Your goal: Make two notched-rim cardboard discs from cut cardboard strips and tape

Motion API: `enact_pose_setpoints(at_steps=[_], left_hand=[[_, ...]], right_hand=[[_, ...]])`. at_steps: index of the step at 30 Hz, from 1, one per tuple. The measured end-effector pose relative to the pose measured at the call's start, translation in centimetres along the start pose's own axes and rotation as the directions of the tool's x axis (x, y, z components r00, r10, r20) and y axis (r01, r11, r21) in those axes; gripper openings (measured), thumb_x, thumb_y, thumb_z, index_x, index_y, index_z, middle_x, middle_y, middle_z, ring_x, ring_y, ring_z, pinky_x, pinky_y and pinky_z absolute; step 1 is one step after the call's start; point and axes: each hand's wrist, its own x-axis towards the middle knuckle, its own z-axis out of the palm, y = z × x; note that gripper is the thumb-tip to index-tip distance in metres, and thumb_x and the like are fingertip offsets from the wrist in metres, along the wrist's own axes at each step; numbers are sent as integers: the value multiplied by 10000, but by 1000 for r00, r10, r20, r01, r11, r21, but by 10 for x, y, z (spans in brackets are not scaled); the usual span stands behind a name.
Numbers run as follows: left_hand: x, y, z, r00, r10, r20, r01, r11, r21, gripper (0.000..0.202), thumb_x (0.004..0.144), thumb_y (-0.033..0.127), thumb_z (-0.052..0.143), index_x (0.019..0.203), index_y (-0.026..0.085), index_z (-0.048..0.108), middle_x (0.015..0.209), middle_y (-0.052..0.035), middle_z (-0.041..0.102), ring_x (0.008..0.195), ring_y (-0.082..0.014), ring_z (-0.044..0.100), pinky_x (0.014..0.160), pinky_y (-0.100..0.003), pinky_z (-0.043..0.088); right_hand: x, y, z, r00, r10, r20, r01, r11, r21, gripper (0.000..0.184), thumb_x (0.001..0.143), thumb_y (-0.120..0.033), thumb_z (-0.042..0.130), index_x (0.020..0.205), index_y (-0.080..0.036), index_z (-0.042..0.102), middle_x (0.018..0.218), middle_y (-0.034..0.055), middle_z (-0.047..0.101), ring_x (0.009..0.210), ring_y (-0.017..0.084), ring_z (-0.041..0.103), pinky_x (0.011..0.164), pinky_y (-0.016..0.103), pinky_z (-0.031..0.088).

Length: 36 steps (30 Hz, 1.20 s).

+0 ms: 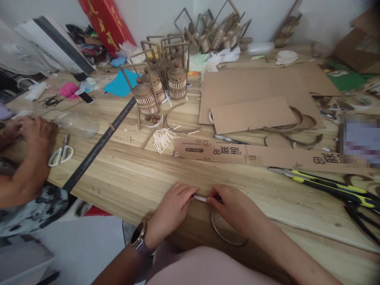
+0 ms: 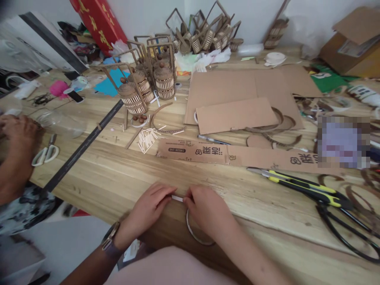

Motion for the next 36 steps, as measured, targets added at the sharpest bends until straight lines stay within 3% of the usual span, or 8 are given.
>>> enact_pose_setpoints(at_steps=[5,12,16,23,36], left_hand=[[-2,-3,3,999,41,-25,-40,998,49,302,935,83,457,1111,199,673,1017,-67,723,953,-208,641,866,-375,551],[-2,-16,1,969,235,-82,-223,966,129,291,971,189,437,957,231,724,930,-42,745,859,-193,682,788,-311,579],[0,-20,-2,954,285,-89,-269,950,159,271,980,236,452,944,246,720,907,-17,754,822,-177,696,771,-285,585],[1,-22,-2,949,299,-101,-279,945,171,285,988,317,448,915,271,719,879,-6,758,786,-181,711,751,-294,594],[4,-15,-3,962,264,-64,-252,956,148,233,971,205,467,954,214,699,872,-27,746,803,-175,691,747,-294,585]], right_hand=[[-4,-7,-3,1000,9,-5,-9,998,-58,211,909,-192,517,893,-140,721,917,113,759,841,241,685,698,308,434],[-10,-14,-10,999,35,-9,-36,994,-104,261,926,-239,508,981,-130,739,984,131,768,940,272,706,758,319,495],[-13,-16,-12,1000,28,-4,-28,992,-126,278,933,-237,493,994,-122,739,1008,134,767,961,277,707,774,322,517],[-14,-16,-10,1000,11,-29,-15,989,-147,257,934,-263,519,988,-149,743,993,100,770,941,256,712,756,296,529],[-12,-15,-8,999,25,-32,-30,988,-153,274,939,-242,490,986,-133,737,1002,132,769,944,267,711,755,305,519]])
